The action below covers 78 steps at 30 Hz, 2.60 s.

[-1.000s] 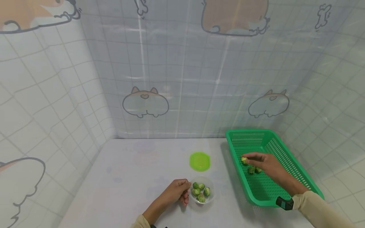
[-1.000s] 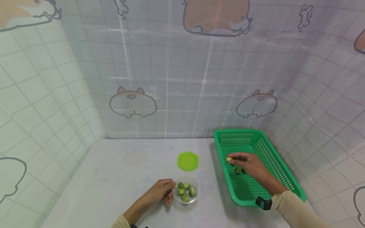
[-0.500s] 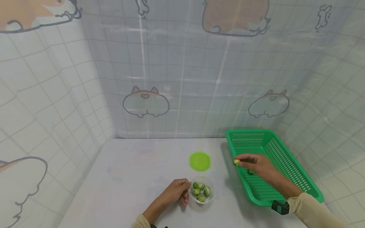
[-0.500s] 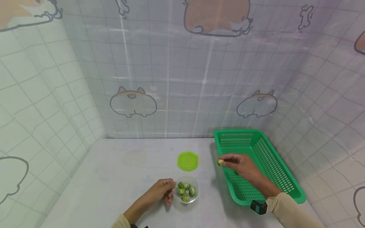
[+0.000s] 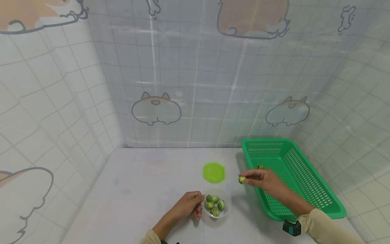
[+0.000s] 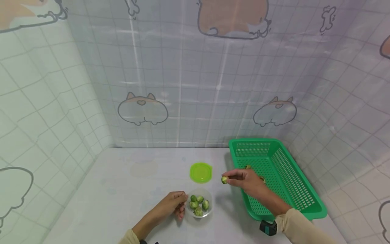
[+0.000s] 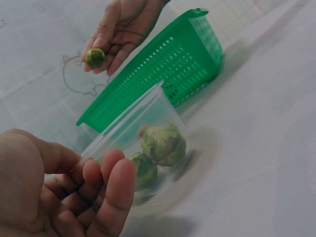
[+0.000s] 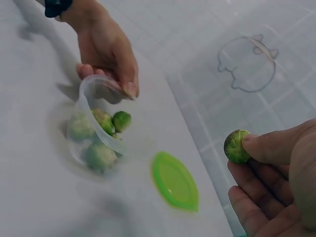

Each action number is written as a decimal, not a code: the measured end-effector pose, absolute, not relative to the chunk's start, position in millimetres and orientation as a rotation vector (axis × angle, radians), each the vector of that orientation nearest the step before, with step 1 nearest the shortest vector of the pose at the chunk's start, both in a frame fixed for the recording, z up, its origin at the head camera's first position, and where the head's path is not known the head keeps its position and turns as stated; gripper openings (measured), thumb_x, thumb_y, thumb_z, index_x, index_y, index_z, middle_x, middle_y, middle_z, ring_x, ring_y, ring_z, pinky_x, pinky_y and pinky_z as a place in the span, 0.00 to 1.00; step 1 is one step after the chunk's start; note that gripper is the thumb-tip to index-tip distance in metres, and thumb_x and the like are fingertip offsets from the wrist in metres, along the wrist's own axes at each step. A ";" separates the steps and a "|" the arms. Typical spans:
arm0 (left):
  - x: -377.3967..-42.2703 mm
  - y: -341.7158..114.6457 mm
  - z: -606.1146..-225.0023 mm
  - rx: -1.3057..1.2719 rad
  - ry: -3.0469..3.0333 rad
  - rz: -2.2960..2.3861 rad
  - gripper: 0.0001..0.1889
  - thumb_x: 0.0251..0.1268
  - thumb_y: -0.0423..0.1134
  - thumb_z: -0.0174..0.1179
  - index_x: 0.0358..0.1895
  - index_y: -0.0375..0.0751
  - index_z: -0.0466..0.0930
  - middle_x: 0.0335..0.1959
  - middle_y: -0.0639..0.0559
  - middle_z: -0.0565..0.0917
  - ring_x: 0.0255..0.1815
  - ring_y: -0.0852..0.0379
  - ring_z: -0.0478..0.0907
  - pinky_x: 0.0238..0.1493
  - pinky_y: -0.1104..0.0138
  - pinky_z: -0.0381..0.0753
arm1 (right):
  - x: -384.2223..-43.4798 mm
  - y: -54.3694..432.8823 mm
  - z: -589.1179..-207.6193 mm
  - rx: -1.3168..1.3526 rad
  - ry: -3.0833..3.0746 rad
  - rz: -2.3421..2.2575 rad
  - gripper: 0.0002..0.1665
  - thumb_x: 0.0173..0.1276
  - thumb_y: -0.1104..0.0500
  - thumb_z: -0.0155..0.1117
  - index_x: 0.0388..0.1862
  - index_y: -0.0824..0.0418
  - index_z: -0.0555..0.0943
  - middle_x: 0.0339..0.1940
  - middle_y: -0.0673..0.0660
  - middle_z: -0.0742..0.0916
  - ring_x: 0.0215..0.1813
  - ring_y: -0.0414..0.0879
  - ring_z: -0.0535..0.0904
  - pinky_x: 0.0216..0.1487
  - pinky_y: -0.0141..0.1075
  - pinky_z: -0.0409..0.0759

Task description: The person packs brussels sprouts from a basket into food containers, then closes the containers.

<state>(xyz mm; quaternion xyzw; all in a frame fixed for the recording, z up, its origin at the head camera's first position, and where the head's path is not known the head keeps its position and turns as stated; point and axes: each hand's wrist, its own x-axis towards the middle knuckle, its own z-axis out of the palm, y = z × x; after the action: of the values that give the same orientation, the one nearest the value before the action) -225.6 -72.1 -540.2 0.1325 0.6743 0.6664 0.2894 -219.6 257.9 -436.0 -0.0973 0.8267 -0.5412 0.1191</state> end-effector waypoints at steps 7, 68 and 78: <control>-225.1 -72.4 -539.5 0.361 1.802 1.779 0.19 0.81 0.42 0.50 0.30 0.32 0.72 0.19 0.51 0.75 0.17 0.59 0.77 0.20 0.69 0.82 | -218.5 240.9 -441.1 -0.382 2.357 -1.598 0.20 0.72 0.57 0.67 0.59 0.66 0.82 0.56 0.63 0.86 0.51 0.42 0.85 0.51 0.35 0.84; -225.8 -74.8 -541.9 0.402 1.739 1.811 0.21 0.80 0.41 0.51 0.34 0.22 0.71 0.20 0.52 0.75 0.18 0.60 0.77 0.19 0.71 0.81 | -208.2 145.9 -495.1 -0.785 2.526 -1.161 0.10 0.66 0.58 0.73 0.46 0.50 0.89 0.43 0.40 0.89 0.51 0.34 0.83 0.55 0.35 0.82; -226.0 -75.1 -542.0 0.404 1.733 1.816 0.20 0.80 0.40 0.51 0.34 0.22 0.71 0.20 0.51 0.76 0.18 0.60 0.77 0.20 0.70 0.82 | -207.2 145.8 -496.6 -0.815 2.532 -1.160 0.12 0.65 0.60 0.74 0.47 0.49 0.89 0.43 0.39 0.89 0.51 0.34 0.83 0.55 0.37 0.83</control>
<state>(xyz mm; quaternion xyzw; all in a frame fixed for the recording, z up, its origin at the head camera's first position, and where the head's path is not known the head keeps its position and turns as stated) -226.0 -75.1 -542.0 0.1520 0.6511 0.6826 0.2951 -207.2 145.8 -496.6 -0.2787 0.8664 -0.3968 0.1195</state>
